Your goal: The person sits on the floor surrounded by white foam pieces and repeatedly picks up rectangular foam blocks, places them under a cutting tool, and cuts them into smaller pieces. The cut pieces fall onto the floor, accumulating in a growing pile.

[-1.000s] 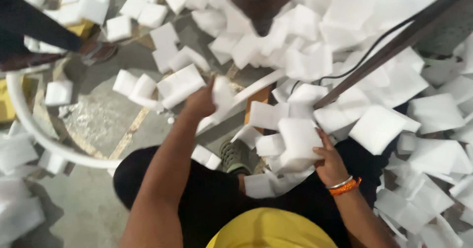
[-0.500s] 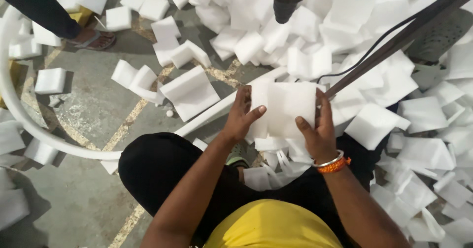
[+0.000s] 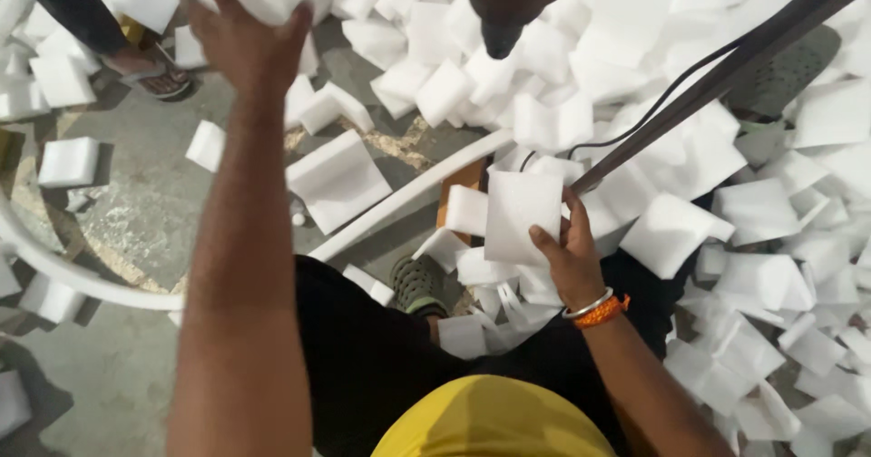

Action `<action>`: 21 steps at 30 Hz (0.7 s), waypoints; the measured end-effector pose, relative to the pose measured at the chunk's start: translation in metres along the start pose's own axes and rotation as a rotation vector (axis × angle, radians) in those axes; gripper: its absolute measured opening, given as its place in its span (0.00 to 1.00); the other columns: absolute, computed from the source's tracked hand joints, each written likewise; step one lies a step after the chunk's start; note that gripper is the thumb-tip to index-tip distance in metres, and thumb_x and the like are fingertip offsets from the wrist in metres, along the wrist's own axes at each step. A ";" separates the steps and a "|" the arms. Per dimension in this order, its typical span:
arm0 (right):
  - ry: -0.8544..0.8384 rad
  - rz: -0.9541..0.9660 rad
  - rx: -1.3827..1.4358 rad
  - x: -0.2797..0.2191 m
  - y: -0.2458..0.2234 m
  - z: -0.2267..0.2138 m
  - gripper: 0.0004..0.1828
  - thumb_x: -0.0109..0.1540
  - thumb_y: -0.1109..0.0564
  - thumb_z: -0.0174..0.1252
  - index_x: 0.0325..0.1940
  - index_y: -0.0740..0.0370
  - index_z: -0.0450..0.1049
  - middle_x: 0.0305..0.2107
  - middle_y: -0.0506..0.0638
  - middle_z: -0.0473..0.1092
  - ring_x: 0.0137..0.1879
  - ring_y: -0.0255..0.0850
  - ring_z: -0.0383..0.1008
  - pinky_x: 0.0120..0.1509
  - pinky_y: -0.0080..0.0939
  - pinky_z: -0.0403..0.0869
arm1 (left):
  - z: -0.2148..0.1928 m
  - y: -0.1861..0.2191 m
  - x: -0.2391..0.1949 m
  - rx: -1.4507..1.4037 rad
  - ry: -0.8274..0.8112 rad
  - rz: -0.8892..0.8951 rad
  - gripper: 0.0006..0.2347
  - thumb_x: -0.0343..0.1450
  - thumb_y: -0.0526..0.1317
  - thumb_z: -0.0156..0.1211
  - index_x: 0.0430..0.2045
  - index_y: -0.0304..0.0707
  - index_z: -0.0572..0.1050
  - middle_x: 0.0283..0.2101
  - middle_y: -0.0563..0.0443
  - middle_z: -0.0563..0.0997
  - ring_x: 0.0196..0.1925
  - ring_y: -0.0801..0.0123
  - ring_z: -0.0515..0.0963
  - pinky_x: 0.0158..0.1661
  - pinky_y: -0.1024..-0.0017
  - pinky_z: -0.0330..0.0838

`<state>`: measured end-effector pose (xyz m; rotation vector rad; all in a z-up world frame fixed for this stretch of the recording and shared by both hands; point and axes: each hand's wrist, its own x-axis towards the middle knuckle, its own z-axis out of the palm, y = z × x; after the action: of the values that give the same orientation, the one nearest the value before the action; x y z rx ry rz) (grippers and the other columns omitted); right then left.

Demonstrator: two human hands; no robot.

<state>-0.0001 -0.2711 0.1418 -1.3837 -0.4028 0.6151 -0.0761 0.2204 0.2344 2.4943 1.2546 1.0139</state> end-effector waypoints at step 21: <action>-0.019 -0.307 0.009 0.038 -0.045 0.032 0.40 0.69 0.49 0.60 0.79 0.64 0.50 0.59 0.56 0.69 0.64 0.40 0.71 0.66 0.42 0.73 | 0.013 0.129 -0.242 -1.272 -0.947 -0.111 0.41 0.70 0.53 0.57 0.73 0.32 0.43 0.72 0.34 0.59 0.74 0.50 0.58 0.69 0.58 0.55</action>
<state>0.0175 -0.2262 0.1874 -1.2758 -0.6142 0.3769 -0.0848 -0.0440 0.1594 1.4528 0.2326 0.2612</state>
